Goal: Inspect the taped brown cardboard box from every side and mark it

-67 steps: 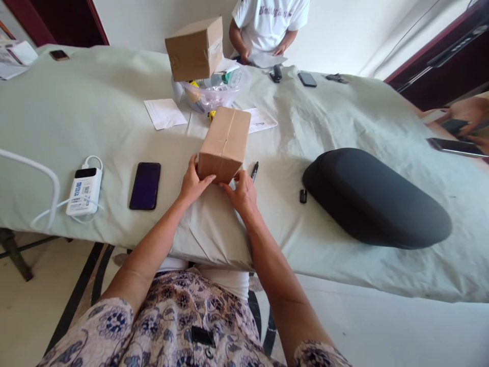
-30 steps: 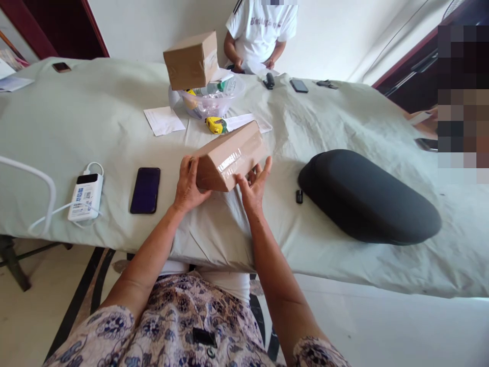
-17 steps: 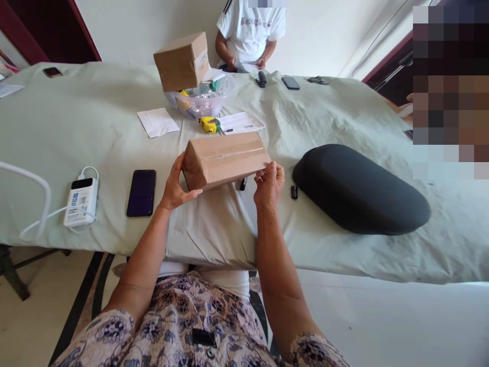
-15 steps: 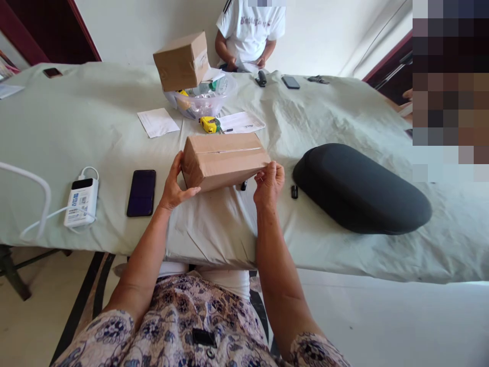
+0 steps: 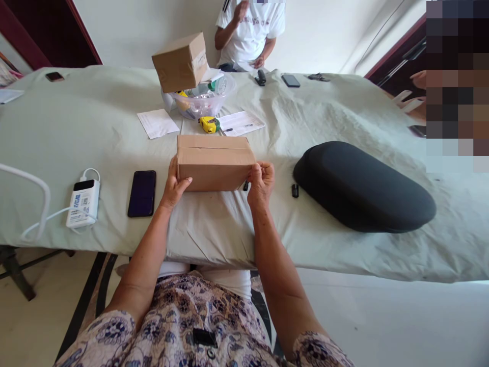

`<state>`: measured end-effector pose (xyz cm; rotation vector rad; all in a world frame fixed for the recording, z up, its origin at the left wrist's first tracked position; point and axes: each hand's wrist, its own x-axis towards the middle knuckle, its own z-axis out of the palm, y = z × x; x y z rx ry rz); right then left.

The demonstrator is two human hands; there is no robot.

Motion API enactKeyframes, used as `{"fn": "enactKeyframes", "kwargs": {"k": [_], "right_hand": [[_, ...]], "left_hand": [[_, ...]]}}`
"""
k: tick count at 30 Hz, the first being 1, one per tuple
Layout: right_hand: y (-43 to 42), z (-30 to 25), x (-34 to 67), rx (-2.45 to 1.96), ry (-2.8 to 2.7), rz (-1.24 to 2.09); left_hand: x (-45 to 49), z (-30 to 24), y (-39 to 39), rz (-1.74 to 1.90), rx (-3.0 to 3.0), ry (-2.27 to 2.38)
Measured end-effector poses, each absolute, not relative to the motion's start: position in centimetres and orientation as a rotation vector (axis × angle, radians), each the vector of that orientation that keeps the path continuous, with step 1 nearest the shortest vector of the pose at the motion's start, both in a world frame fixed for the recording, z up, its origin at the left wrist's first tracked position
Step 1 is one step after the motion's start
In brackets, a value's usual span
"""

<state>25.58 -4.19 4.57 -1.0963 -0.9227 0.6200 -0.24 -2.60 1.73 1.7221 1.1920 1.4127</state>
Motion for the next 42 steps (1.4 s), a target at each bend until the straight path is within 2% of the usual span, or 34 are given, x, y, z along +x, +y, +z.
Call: {"fn": "enactKeyframes", "kwargs": {"k": [19,27,38,42], "right_hand": [[-4.9,4.2,24.3,-1.156,-1.086,0.405],[-5.3,4.0,23.2,-1.346,-1.035,0.24],[-5.2,4.3,23.7,-1.344,-1.03,0.257],[-4.9,3.6,23.8,-1.319,-1.049,0.145]], "left_hand": [[3.2,3.9,-2.9,1.804,1.463,1.397],[4.4,4.2,-3.5,1.761,1.44,1.465],[3.7,3.9,-3.8,1.778,1.484,1.424],[3.8,3.6,-3.8,1.847,1.602,1.538]]}}
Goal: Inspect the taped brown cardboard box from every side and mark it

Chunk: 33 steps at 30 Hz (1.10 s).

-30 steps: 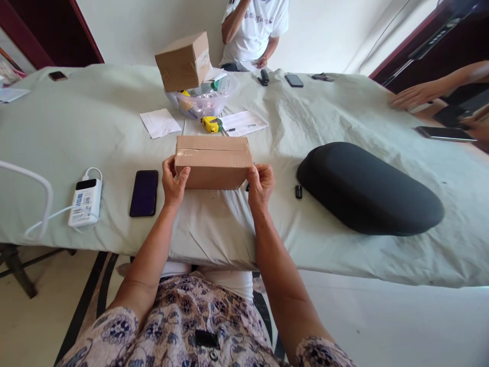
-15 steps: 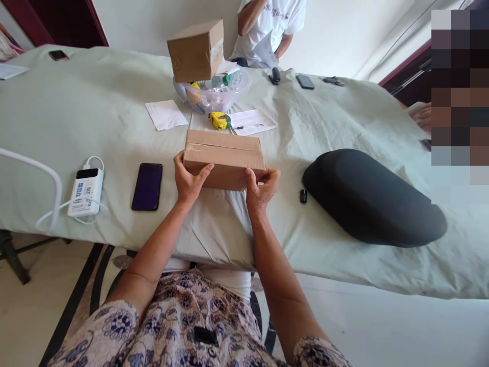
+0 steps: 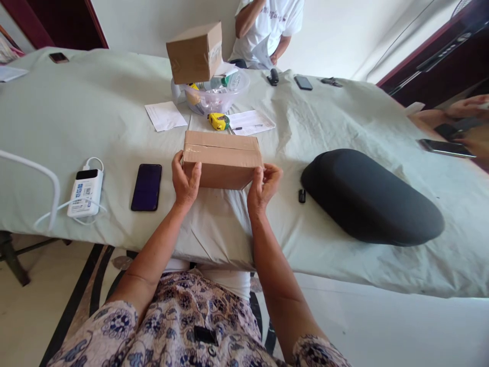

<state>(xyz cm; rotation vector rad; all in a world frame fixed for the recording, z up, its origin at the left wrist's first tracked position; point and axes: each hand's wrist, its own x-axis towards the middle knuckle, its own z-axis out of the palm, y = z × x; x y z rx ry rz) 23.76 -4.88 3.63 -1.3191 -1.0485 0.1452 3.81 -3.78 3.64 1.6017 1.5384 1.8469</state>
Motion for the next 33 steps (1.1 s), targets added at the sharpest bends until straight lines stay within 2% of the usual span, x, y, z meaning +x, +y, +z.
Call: {"fn": "enactKeyframes", "kwargs": {"k": [6,13,19,25,33], "right_hand": [[-4.8,2.8,22.7,-1.28,-1.442,-0.178],[-6.1,3.8,21.7,-1.472,-1.588,-0.21],[-6.8,3.8,20.7,-1.455,-1.691,-0.425],[-6.6,3.0,20.6,-1.392,-1.765,-0.484],[-5.6,2.7,23.2,-1.351,-1.547,-0.533]], "left_hand": [[4.9,3.9,-4.5,1.694,2.105,1.689],[5.7,5.3,-5.6,1.528,2.147,1.813],[6.0,5.1,-6.0,1.414,2.251,1.785],[5.4,4.3,-5.6,1.465,2.402,1.699],[3.7,3.7,-5.3,1.673,2.399,1.732]]}}
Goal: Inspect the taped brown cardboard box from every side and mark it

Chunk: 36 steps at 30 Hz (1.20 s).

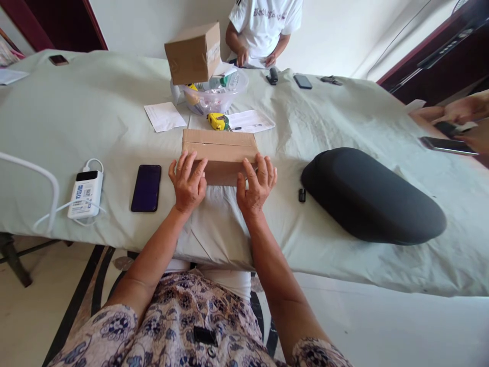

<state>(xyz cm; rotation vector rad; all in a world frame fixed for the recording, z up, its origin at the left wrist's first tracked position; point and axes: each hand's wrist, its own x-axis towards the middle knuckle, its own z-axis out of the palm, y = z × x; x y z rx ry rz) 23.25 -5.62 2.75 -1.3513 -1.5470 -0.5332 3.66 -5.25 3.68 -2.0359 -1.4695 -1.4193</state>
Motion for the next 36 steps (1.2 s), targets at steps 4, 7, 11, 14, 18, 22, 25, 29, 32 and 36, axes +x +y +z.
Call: {"fn": "enactKeyframes", "kwargs": {"k": [4,7,11,14,18,22,25,29,32,36], "right_hand": [[-5.0,2.5,24.4,-1.375,-1.448,-0.26],[-4.9,2.2,24.5,-1.39,-1.335,0.005],[-4.9,1.9,24.0,-1.405,-1.306,0.158],[-5.1,2.0,23.7,-1.439,-1.349,0.116],[-5.2,2.1,23.5,-1.51,-1.394,0.084],[-5.2,1.8,23.5,-1.605,-1.472,0.146],[-5.2,1.5,23.4,-1.685,-1.521,0.183],[-5.0,0.8,23.3,-1.744,-1.542,0.217],[-4.8,0.2,23.3,-1.722,-1.543,0.243],[-4.6,0.3,23.4,-1.631,-1.524,0.236]], "left_hand": [[2.4,3.7,-4.8,-1.564,-1.919,-1.534],[2.1,3.8,-4.7,-1.7,-1.909,-1.619],[2.2,3.3,-4.5,-1.86,-1.893,-1.726],[2.2,2.7,-4.3,-1.93,-1.835,-1.825],[1.8,2.3,-4.0,-1.862,-1.807,-2.04],[1.4,2.2,-3.8,-1.698,-1.849,-2.132],[1.3,2.0,-3.5,-1.611,-1.852,-2.198],[1.4,1.4,-3.3,-1.4,-1.942,-2.331],[1.4,0.9,-3.2,-1.373,-1.963,-2.308],[1.3,0.7,-3.3,-1.479,-1.907,-2.183]]}}
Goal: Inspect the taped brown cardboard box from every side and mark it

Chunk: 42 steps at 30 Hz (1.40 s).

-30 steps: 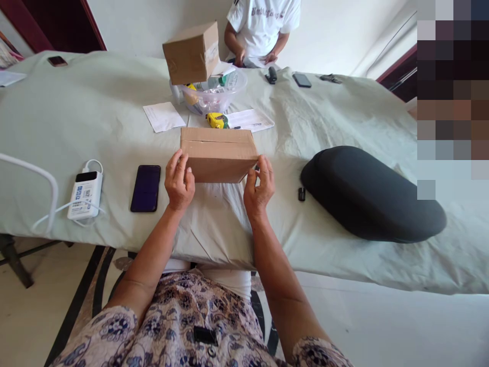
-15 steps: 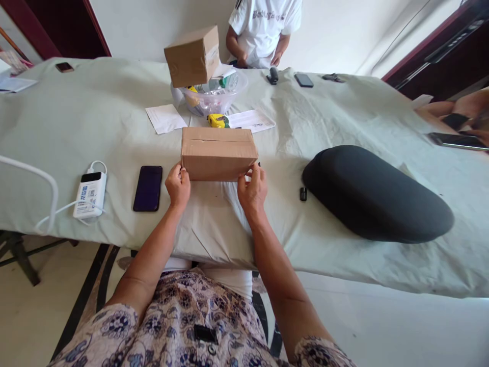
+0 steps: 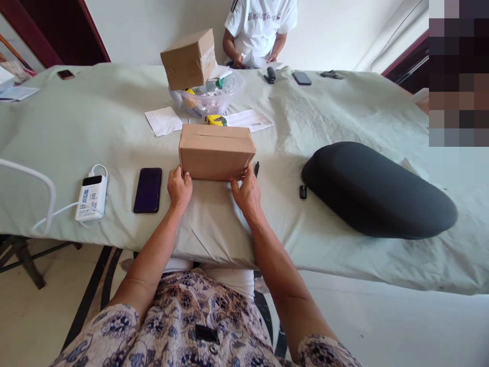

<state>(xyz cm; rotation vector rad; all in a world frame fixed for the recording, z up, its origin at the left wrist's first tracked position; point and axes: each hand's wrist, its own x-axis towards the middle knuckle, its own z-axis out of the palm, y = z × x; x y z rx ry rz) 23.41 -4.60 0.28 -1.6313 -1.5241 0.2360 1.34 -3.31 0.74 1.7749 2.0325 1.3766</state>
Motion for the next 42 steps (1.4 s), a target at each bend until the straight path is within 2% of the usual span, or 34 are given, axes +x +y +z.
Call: {"fn": "enactKeyframes", "kwargs": {"k": [5,9,17,30,42], "right_hand": [[-4.9,1.3,23.1,-1.523,-1.46,0.03],[-5.1,1.6,22.5,-1.525,-1.476,-0.132],[-5.2,1.7,22.6,-1.513,-1.511,-0.144],[-4.5,2.3,24.0,-1.2,-1.111,0.255],[-4.4,3.1,24.6,-1.291,-1.048,0.346]], "left_hand": [[2.6,1.3,-4.1,1.632,1.858,1.973],[4.1,1.7,-4.7,1.601,1.865,1.889],[4.1,1.5,-4.6,1.599,1.802,1.908],[1.9,2.4,-4.1,1.801,1.734,1.783],[2.0,2.2,-3.6,1.801,1.736,1.717]]}}
